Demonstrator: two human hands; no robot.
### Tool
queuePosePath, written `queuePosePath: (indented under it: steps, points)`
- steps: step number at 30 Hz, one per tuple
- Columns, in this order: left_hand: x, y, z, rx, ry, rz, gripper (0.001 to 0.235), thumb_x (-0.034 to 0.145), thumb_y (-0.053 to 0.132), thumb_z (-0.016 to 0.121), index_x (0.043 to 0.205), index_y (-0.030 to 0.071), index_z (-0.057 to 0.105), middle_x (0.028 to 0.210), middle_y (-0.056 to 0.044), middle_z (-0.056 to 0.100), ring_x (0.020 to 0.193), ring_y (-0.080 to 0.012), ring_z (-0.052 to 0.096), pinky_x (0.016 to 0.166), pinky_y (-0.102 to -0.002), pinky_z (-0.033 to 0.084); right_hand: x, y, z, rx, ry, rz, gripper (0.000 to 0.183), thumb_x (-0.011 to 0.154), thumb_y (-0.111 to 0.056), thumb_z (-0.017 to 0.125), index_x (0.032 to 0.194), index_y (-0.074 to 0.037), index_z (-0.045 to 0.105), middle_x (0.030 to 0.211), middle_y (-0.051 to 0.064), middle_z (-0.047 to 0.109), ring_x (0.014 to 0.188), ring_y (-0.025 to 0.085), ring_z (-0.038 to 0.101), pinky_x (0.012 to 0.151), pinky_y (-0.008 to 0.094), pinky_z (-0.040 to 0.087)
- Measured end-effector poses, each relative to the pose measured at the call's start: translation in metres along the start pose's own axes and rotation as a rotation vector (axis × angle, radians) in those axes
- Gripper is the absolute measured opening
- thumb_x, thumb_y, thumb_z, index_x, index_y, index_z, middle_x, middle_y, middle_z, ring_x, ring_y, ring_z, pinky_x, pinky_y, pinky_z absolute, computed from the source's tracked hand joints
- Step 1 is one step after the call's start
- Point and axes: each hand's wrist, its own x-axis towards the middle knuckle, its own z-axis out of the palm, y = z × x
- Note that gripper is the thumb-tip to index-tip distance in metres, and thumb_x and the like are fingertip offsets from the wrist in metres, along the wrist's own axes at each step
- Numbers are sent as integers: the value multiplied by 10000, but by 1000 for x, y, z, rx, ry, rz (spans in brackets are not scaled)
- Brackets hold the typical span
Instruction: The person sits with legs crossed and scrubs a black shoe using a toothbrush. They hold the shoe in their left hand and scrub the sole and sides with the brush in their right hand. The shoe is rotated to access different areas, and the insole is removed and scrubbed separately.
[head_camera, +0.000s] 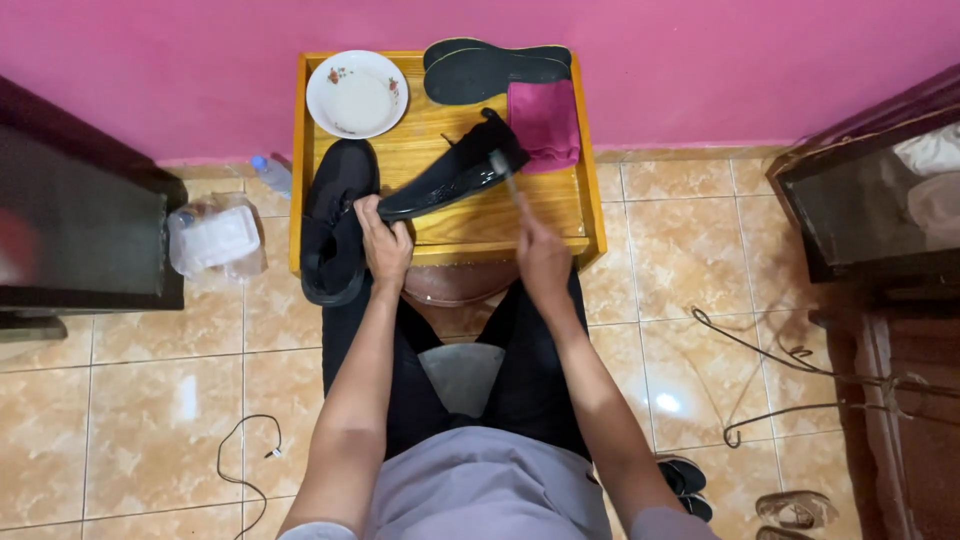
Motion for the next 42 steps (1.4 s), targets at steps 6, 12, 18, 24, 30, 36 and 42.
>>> queuePosePath:
  steps: [6, 12, 18, 24, 30, 36, 42]
  points:
    - [-1, -2, 2, 0, 4, 3, 475, 798, -30, 508, 1268, 1, 443, 1135, -208, 452, 1089, -489, 548, 919, -552, 489, 3, 4, -9, 27, -7, 125, 442, 1054, -226, 501, 1473, -355, 556, 923, 190, 759, 875, 438, 718, 767, 508, 581]
    - [-3, -2, 5, 26, 20, 13, 481, 811, -38, 513, 1287, -7, 448, 1153, -212, 458, 1104, -490, 548, 940, -545, 489, 20, 11, -10, 21, -41, 222, 410, 1032, -324, 512, 1432, -389, 574, 961, 235, 744, 966, 456, 696, 862, 584, 549]
    - [2, -5, 5, 17, 12, 8, 486, 790, -39, 504, 1270, 3, 447, 1137, -207, 455, 1093, -485, 550, 940, -541, 489, 23, 13, -14, 40, 8, 196, 406, 1031, -293, 515, 1425, -349, 595, 986, 249, 741, 964, 454, 698, 868, 568, 548]
    - [3, 2, 1, 4, 15, -18, 493, 774, -49, 511, 1262, -4, 456, 1126, -225, 474, 1100, -509, 551, 946, -555, 489, -13, 9, 13, 188, 22, 170, 365, 1069, -241, 516, 1413, -205, 632, 961, 201, 757, 887, 402, 730, 782, 468, 581]
    - [4, -8, 3, -12, 13, -1, 451, 812, -20, 522, 1261, 25, 501, 1120, -200, 525, 1113, -457, 584, 1009, -494, 481, -69, -91, 33, 389, 90, -119, 412, 983, -75, 607, 1391, -124, 634, 1164, 192, 727, 1003, 341, 721, 836, 442, 586]
    - [0, 6, 2, -106, 27, -155, 487, 840, 48, 530, 1318, 63, 436, 1175, -223, 619, 1139, -445, 628, 1024, -504, 481, -65, -48, 37, 311, 99, 86, 451, 1055, -96, 551, 1492, -208, 556, 1067, 136, 765, 659, 168, 727, 601, 273, 556]
    - [7, 5, -2, -87, -63, -58, 472, 834, 56, 490, 1293, 61, 379, 1246, -206, 566, 1157, -435, 603, 1055, -483, 470, -78, -82, 39, 327, 63, -122, 462, 1010, -98, 598, 1461, -195, 570, 1098, 133, 764, 996, 266, 741, 838, 384, 605]
